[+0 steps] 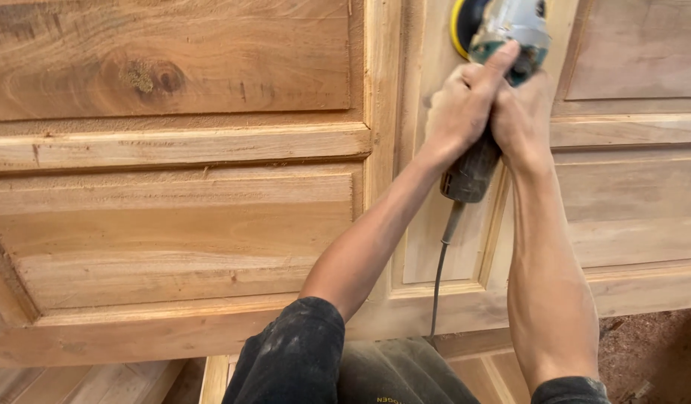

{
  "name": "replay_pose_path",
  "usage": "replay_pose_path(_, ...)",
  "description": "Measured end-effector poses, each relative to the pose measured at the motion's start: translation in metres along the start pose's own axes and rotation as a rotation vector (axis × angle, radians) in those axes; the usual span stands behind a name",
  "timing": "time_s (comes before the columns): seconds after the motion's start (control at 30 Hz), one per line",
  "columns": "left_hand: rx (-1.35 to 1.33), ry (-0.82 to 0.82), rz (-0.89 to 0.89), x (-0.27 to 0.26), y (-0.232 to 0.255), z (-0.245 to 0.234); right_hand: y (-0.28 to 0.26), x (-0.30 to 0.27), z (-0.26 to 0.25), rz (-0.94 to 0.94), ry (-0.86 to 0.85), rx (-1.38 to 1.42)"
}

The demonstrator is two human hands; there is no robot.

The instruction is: Sanding a wooden door using an angle grinder with a sanding attachment.

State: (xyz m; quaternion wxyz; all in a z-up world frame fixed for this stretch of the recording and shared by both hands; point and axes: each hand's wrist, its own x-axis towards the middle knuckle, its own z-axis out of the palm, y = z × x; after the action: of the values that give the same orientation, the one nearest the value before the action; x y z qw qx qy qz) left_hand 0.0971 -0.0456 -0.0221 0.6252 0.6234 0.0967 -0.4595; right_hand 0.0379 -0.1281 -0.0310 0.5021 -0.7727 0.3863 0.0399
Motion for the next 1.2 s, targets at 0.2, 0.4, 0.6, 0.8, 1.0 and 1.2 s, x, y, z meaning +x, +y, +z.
replay_pose_path(0.2,-0.051,-0.001,-0.003,-0.004,0.017,-0.016,-0.027,0.0,0.008,-0.03,-0.031,-0.036)
replay_pose_path(0.4,0.069,-0.024,-0.078,-0.003,0.028,0.014,0.0,0.012,-0.026,0.022,0.014,-0.012)
replay_pose_path(0.6,-0.021,-0.024,-0.07,0.014,0.043,-0.022,-0.035,0.029,0.018,-0.099,0.061,0.056)
replay_pose_path(0.8,0.018,-0.194,0.062,-0.007,0.026,-0.036,-0.025,-0.008,0.039,-0.175,0.258,0.116)
replay_pose_path(1.0,0.386,-0.282,-0.235,-0.068,0.029,-0.029,-0.015,-0.1,0.042,0.274,0.411,0.2)
replay_pose_path(1.2,0.452,-0.359,-0.265,-0.058,0.006,-0.027,-0.005,-0.101,0.054,0.257,0.512,0.256)
